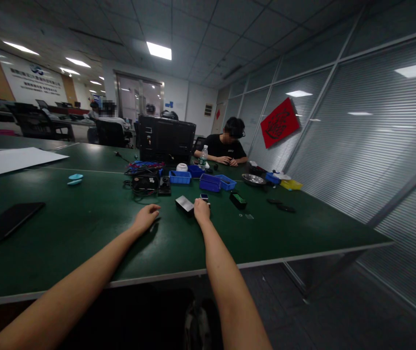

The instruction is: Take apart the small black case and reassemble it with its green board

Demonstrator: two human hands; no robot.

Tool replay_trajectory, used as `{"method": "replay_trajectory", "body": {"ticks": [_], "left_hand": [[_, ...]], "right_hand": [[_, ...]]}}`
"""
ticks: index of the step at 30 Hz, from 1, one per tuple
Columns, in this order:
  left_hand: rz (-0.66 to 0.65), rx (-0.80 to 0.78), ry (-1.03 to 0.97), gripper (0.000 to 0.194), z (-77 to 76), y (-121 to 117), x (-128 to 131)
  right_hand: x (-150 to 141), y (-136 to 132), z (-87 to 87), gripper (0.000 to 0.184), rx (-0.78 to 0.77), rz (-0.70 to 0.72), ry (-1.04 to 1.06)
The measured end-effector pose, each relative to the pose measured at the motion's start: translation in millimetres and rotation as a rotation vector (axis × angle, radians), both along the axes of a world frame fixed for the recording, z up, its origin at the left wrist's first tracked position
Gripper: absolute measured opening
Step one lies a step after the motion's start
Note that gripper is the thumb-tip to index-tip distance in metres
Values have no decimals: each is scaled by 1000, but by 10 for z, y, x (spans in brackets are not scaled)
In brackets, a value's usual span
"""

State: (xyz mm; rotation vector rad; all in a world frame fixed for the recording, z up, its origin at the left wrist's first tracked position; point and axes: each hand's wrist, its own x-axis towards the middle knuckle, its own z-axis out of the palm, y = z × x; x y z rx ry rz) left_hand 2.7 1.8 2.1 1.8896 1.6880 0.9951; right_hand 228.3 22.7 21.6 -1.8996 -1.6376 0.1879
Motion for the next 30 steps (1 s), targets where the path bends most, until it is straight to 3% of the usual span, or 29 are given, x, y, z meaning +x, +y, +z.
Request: {"method": "replay_trajectory", "body": {"ticks": [3,9,13,17,24,30], "left_hand": [[5,12,13,29,-5,4,0],[-4,16,8,29,-27,21,0],[0,10,9,29,-33,22,-4],[5,7,27,29,-18,6,3],[2,21,49,29,-21,6,15],[-2,38,52,29,-41,12,13]], "right_hand": [[-36,-54,27,37,7,-22,-46],[-143,-132,0,52,131,151,-162],[-161,-79,-67,40,92,170,-137],[-120,-23,-75,26,46,107,21],[-100,-65,12,35,-60,21,-49],[99,-93,91,27,206,-208,-32]]}}
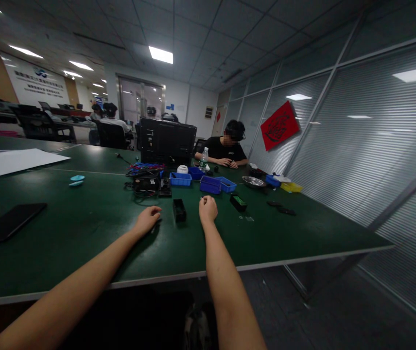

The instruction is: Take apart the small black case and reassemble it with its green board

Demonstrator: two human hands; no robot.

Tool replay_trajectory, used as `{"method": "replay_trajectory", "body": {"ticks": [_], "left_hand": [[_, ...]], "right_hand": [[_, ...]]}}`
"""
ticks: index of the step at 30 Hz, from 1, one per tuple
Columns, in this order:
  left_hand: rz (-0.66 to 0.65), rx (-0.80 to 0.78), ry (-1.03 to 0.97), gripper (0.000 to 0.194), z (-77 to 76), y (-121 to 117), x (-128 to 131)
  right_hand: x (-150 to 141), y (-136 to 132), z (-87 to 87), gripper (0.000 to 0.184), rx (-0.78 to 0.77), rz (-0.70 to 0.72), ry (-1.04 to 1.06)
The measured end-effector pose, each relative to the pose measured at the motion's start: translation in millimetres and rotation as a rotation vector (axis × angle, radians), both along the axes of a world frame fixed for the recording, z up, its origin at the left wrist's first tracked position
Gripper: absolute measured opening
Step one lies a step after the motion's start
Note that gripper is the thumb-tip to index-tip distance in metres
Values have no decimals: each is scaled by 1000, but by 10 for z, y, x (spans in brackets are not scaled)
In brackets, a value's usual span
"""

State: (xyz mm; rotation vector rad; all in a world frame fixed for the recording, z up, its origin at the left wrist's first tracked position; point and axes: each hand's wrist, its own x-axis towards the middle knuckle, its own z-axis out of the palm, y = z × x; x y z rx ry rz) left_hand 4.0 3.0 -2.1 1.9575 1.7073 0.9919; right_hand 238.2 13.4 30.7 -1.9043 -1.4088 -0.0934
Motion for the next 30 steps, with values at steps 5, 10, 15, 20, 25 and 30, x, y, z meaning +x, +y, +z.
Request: {"method": "replay_trajectory", "body": {"ticks": [5,10,15,20,25,30], "left_hand": [[3,-7,-6,29,-12,12,-5],[-4,-9,-20,29,-12,14,-8],[-1,-9,-16,29,-13,18,-14],[-11,-7,-24,28,-12,21,-17],[-18,8,-29,29,-15,17,-19],[-6,-4,-15,29,-1,3,-16]], "right_hand": [[205,52,-66,39,-115,-104,-42],[249,120,-163,41,-232,-66,-67],[292,147,-170,37,-241,-86,-10],[339,127,-136,40,-233,-136,22],[338,108,-116,52,-214,-166,5],[347,124,-136,54,-251,-191,-8]]}}
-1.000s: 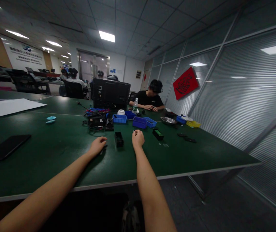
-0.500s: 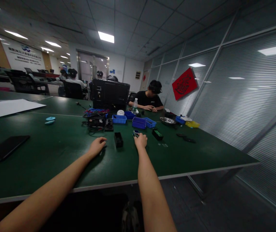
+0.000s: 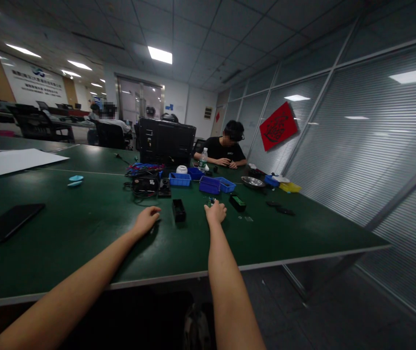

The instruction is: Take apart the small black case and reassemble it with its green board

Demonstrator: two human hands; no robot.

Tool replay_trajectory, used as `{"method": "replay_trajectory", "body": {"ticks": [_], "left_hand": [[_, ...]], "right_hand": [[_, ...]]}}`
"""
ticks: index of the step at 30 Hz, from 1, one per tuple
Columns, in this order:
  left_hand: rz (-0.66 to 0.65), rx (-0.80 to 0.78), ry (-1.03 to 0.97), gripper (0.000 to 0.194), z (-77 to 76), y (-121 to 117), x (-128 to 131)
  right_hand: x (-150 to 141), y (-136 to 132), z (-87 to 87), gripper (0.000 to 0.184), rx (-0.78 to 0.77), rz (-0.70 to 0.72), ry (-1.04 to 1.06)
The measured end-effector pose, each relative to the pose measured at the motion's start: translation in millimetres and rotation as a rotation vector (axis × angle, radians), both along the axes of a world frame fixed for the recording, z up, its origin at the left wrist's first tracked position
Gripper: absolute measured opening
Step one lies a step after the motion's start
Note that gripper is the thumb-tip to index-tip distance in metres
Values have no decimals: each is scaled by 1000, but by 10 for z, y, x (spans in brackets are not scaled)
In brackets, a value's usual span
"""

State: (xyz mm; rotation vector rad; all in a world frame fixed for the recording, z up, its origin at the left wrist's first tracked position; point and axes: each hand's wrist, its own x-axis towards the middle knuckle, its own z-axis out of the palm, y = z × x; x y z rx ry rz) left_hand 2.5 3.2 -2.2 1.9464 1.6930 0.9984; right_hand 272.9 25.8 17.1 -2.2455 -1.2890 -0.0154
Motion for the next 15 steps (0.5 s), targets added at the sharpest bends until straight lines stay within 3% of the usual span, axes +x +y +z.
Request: {"method": "replay_trajectory", "body": {"ticks": [9,15], "left_hand": [[-3,-1,12,29,31,-20,11],[0,-9,12,29,32,-20,9]], "right_hand": [[45,55,-57,39,34,-9,29],[85,138,-44,32,75,30,274]]}}
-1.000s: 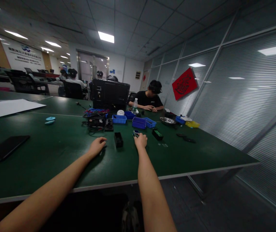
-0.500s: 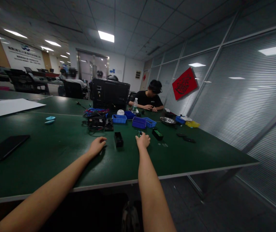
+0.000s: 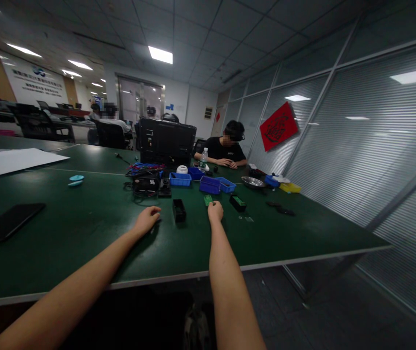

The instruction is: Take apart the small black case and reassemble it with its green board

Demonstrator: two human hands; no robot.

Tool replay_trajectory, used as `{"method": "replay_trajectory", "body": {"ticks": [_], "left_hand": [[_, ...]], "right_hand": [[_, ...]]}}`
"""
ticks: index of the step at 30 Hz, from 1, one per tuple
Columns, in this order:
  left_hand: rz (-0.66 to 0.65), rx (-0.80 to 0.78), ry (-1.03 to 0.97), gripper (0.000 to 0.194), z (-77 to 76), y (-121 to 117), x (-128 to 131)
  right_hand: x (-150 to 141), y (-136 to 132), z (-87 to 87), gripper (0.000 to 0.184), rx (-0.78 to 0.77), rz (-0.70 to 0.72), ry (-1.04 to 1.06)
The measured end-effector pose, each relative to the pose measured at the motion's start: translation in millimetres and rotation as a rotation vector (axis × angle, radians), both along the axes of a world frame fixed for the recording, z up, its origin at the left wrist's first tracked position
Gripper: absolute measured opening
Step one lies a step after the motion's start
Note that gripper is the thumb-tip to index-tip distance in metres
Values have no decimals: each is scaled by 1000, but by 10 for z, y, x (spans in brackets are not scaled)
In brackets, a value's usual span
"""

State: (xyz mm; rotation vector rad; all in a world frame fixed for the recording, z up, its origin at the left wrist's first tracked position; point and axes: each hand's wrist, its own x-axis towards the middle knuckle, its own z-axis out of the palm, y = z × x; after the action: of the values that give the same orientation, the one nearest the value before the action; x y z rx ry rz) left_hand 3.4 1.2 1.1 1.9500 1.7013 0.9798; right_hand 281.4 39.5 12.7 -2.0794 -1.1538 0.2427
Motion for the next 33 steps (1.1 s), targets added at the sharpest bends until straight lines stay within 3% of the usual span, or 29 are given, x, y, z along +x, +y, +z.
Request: {"method": "replay_trajectory", "body": {"ticks": [5,14,21,25,28,30,33], "left_hand": [[-2,8,-9,28,-32,20,-4],[-30,5,-16,29,-14,-18,1],[-418,182,160,38,50,-235,188],[-545,122,165,48,105,-362,323],[-647,86,157,41,128,-398,355],[-579,141,127,37,130,-382,334],[-274,250,77,41,122,-308,259]], "right_hand": [[7,-30,10,34,-36,4,-15],[-47,-103,9,52,-39,-24,-225],[-114,3,-43,46,8,154,-194],[-178,10,-50,40,80,317,-172],[-216,-18,-44,38,134,463,-134],[-231,-45,-31,39,161,573,-89],[-248,-89,0,40,178,743,2]]}}
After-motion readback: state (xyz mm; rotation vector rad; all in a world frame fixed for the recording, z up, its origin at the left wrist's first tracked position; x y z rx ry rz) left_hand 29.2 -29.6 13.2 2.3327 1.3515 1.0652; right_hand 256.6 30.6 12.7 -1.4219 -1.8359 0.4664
